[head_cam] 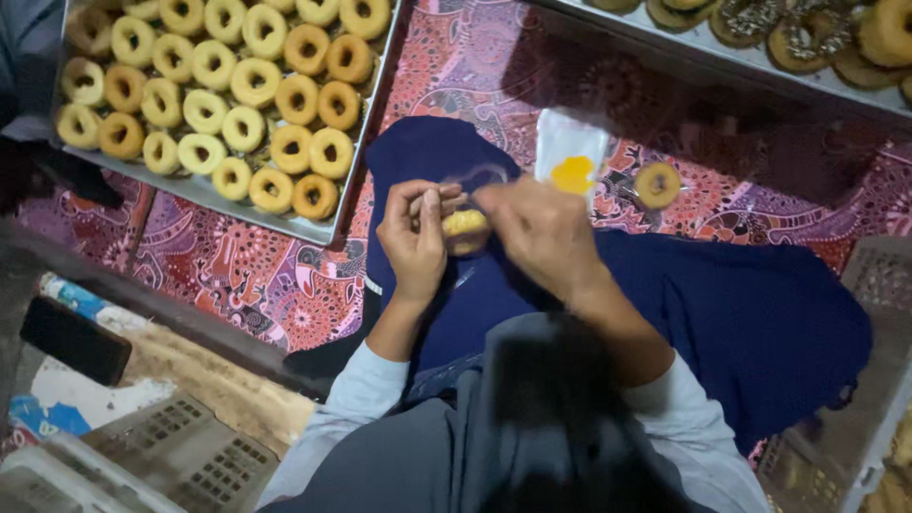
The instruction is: The person sits on the floor and repeatedly picks donuts from metal trays, places them into small clear plastic bags, and sets the sealed bags into a white plastic crate. The person handles plain and sprinkled donuts one at a time throughout the clip.
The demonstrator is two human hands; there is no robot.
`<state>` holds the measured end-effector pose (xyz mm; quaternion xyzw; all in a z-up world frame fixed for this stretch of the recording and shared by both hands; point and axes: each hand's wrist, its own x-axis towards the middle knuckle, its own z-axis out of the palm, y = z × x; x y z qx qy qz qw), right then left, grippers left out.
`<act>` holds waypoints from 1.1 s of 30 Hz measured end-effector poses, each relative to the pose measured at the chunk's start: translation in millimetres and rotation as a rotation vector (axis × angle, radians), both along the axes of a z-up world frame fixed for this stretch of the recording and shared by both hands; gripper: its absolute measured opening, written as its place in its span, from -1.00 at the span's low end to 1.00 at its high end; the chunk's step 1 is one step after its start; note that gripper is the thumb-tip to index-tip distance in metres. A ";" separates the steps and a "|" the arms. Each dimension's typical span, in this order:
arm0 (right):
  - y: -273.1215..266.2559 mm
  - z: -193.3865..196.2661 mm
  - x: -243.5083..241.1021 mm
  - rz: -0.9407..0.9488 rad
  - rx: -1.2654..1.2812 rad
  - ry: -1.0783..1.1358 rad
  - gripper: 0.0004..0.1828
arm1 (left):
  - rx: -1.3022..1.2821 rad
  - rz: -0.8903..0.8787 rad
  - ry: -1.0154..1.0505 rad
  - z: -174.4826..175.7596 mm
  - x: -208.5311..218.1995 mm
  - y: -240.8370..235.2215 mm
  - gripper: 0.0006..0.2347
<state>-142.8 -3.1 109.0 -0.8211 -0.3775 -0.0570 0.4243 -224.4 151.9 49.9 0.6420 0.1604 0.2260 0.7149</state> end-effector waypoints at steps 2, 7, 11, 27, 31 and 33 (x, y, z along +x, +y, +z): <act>14.4 3.1 -6.1 0.032 -0.188 0.079 -0.86 | -0.084 0.016 -0.002 -5.8 3.5 3.0 -0.92; 24.6 0.7 -2.1 0.028 0.007 -0.027 -0.82 | 0.086 0.052 0.074 -10.6 6.5 4.6 -0.86; 25.2 -20.5 12.3 0.129 0.089 -0.079 -0.63 | 0.385 0.036 0.138 -6.6 3.8 -1.4 -0.88; -6.5 -133.2 -23.4 0.183 0.437 1.288 -0.51 | 0.528 0.272 0.039 20.9 -2.3 -14.7 -0.75; 2.1 -130.5 -17.1 0.217 0.533 1.351 -0.55 | -0.261 -0.025 0.445 -12.3 -8.0 20.5 -0.62; 8.4 -116.6 -10.1 0.121 0.538 1.219 -0.62 | -0.129 -0.041 0.313 -30.4 -10.3 24.3 -0.79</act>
